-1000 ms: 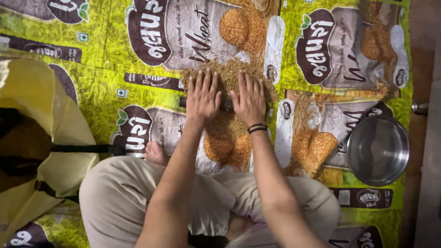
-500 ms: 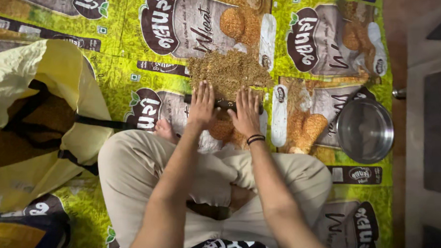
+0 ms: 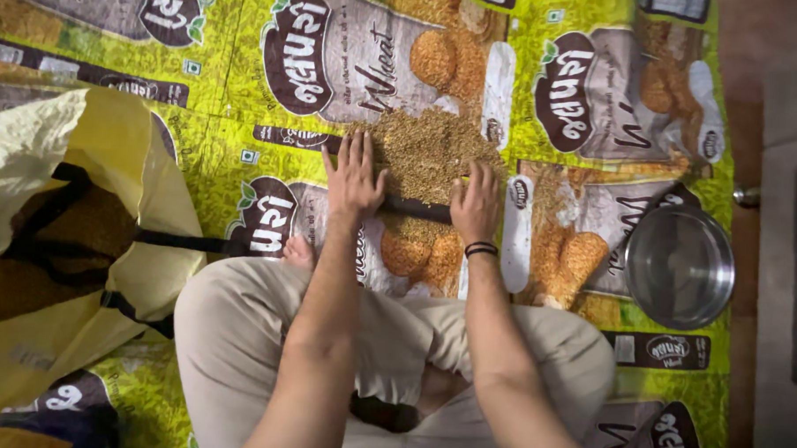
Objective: The person sits on the floor and uses a rolling pin to crush grains spread on a patterned cloth. They repeatedly scoop grains from a bag, spread them, and roll over them to break them down.
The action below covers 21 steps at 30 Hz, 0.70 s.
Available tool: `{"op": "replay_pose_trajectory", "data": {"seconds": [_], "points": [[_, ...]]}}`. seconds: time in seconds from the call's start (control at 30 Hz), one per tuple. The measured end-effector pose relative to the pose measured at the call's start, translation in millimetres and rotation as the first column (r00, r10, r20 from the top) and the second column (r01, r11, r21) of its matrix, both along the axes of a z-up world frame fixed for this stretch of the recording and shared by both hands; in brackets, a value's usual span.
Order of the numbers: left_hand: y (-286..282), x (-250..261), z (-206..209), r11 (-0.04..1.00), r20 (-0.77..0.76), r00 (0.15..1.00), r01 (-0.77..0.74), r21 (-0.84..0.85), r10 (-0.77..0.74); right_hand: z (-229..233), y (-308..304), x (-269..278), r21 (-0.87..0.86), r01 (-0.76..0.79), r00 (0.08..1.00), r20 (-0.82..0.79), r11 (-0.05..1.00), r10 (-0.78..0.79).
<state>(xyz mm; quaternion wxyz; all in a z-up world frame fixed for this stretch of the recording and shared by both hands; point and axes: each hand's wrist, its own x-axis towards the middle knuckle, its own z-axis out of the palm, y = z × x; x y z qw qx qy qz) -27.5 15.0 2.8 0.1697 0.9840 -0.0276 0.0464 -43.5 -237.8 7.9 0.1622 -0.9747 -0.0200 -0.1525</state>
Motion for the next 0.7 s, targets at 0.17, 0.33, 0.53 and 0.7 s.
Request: {"op": "replay_pose_trajectory", "data": {"seconds": [0.17, 0.33, 0.53, 0.7], "points": [[-2.9, 29.8, 3.5, 0.995, 0.082, 0.996, -0.009, -0.103, 0.017, 5.8, -1.4, 37.6, -0.056, 0.015, 0.993, 0.114, 0.998, -0.009], [-8.5, 93.4, 1.0, 0.999, 0.0, 0.999, 0.039, -0.01, -0.039, -12.5, -4.9, 105.8, -0.117, 0.007, 0.998, -0.054, 0.993, -0.014], [-8.3, 96.3, 5.6, 1.0, -0.104, 0.995, -0.005, 0.023, 0.008, -21.0, -4.2, 103.5, -0.079, 0.011, 0.995, -0.1, 0.997, -0.019], [-1.6, 35.5, 6.9, 0.991, -0.076, 0.996, 0.045, 0.124, -0.035, 8.4, 4.9, 29.9, -0.045, -0.077, 0.989, 0.127, 0.996, 0.082]]}}
